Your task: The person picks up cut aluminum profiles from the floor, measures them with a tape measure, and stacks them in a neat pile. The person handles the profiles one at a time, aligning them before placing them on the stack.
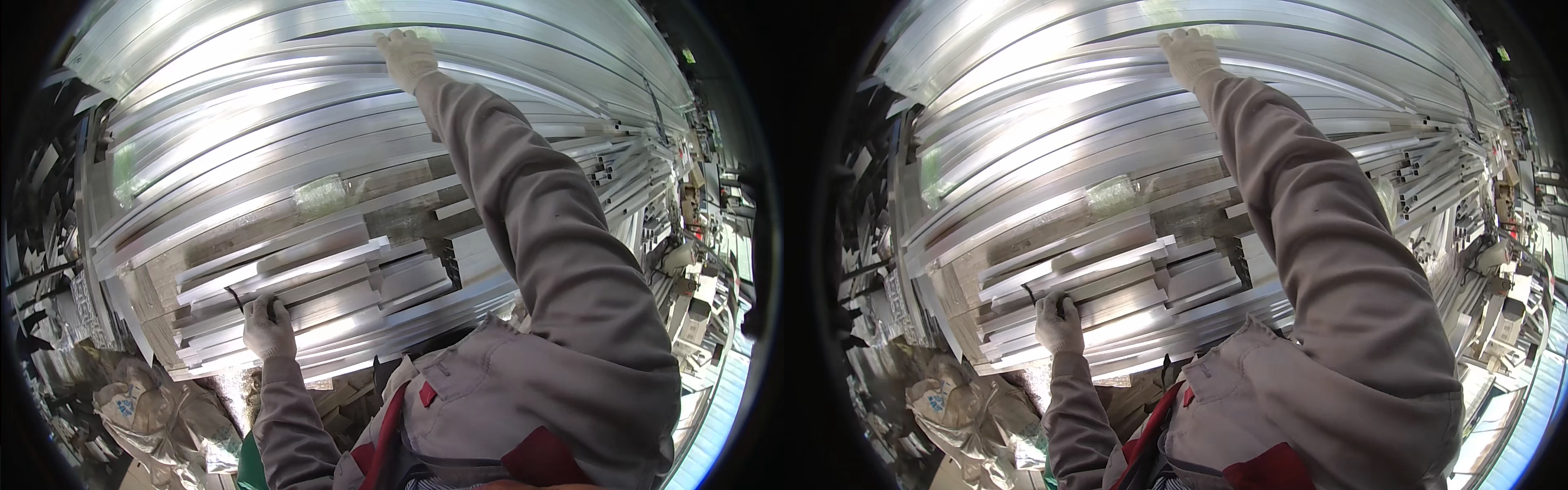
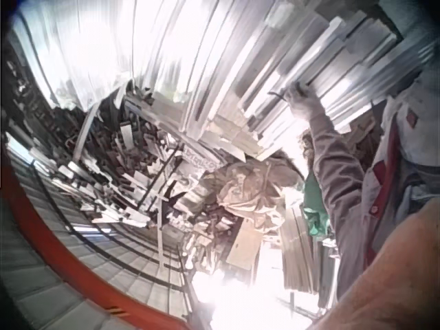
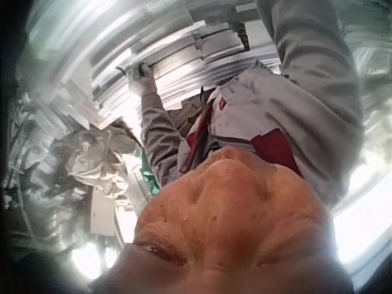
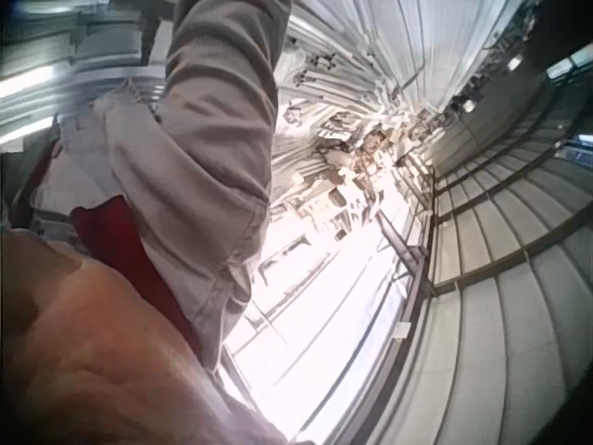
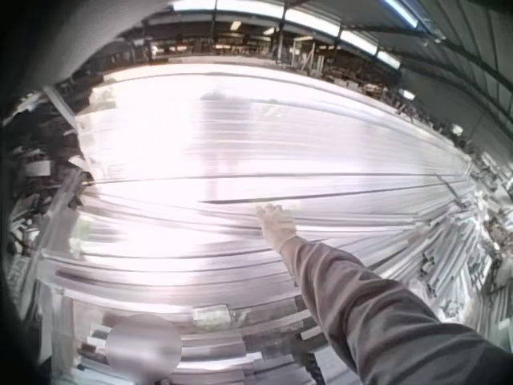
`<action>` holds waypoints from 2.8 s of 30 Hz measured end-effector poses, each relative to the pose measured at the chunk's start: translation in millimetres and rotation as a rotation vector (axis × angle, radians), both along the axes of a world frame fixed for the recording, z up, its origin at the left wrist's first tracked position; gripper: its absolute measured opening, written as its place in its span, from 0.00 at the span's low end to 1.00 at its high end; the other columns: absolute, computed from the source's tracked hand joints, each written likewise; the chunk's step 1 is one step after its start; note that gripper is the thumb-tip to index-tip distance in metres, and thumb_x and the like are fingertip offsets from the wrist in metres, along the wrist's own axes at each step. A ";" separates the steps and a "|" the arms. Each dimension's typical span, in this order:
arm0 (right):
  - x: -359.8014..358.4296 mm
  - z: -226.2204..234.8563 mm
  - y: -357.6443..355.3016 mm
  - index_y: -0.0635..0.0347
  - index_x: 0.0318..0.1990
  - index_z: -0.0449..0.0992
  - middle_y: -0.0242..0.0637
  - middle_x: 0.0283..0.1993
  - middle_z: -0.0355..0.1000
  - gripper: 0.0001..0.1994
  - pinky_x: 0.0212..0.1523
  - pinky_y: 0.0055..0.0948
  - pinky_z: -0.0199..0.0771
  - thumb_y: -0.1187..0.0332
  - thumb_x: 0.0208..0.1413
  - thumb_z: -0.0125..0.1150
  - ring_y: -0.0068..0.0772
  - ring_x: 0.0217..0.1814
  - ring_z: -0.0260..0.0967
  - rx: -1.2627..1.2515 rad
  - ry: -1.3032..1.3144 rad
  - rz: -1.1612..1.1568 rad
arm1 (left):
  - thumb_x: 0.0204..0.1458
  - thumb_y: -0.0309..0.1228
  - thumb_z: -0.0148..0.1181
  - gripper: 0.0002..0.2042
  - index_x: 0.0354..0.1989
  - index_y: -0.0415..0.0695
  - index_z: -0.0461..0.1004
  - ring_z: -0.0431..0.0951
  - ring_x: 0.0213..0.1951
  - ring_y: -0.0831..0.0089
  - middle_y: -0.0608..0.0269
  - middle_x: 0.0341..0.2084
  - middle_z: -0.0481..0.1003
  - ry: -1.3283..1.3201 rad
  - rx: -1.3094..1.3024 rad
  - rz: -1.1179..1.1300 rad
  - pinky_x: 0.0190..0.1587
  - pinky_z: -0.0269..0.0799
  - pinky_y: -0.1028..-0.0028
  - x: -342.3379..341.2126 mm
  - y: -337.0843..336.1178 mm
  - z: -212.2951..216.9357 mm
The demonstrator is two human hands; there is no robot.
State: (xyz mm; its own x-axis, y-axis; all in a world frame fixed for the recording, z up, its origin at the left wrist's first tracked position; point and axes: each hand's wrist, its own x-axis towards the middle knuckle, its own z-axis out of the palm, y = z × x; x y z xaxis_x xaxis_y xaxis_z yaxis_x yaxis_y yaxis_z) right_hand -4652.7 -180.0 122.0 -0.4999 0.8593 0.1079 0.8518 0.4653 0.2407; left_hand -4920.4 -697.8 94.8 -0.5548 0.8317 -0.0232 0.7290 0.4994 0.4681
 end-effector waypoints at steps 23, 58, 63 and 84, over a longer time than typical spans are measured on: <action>150.0 -10.9 -445.3 0.51 0.59 0.79 0.35 0.54 0.77 0.23 0.61 0.48 0.77 0.71 0.54 0.75 0.46 0.58 0.76 -0.364 0.719 0.097 | 0.63 0.37 0.66 0.12 0.51 0.47 0.86 0.86 0.49 0.53 0.57 0.50 0.84 -0.011 -0.077 -0.067 0.52 0.84 0.54 -17.5 -5.6 -19.9; 326.6 -41.6 -232.1 0.55 0.50 0.87 0.40 0.54 0.81 0.12 0.61 0.46 0.80 0.69 0.60 0.69 0.46 0.62 0.79 -0.453 -0.258 -0.188 | 0.69 0.42 0.59 0.16 0.56 0.47 0.83 0.83 0.57 0.49 0.54 0.56 0.82 0.014 -0.113 -0.105 0.59 0.80 0.50 -23.1 -6.6 -24.4; 338.4 -15.9 -243.2 0.50 0.47 0.89 0.34 0.54 0.81 0.09 0.55 0.42 0.83 0.67 0.61 0.68 0.40 0.60 0.81 -0.392 -0.197 -0.200 | 0.68 0.41 0.60 0.15 0.55 0.46 0.83 0.83 0.57 0.49 0.54 0.55 0.82 -0.005 -0.200 -0.099 0.59 0.80 0.50 -13.4 -1.5 -7.1; 40.9 86.8 -331.5 0.58 0.41 0.82 0.36 0.46 0.77 0.08 0.46 0.39 0.88 0.64 0.62 0.71 0.39 0.48 0.79 -0.162 0.621 0.568 | 0.62 0.28 0.72 0.22 0.65 0.41 0.79 0.74 0.33 0.79 0.68 0.41 0.79 -0.827 0.099 -0.129 0.36 0.74 0.75 18.1 -17.5 41.4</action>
State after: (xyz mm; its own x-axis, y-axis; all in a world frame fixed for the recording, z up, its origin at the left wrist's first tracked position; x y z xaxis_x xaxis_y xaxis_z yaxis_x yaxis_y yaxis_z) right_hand -4611.8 -511.5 208.8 -0.7504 0.5246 0.4021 0.4341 0.8499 -0.2987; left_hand -4902.2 -715.4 136.1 -0.2912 0.9070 -0.3041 0.1804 0.3643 0.9136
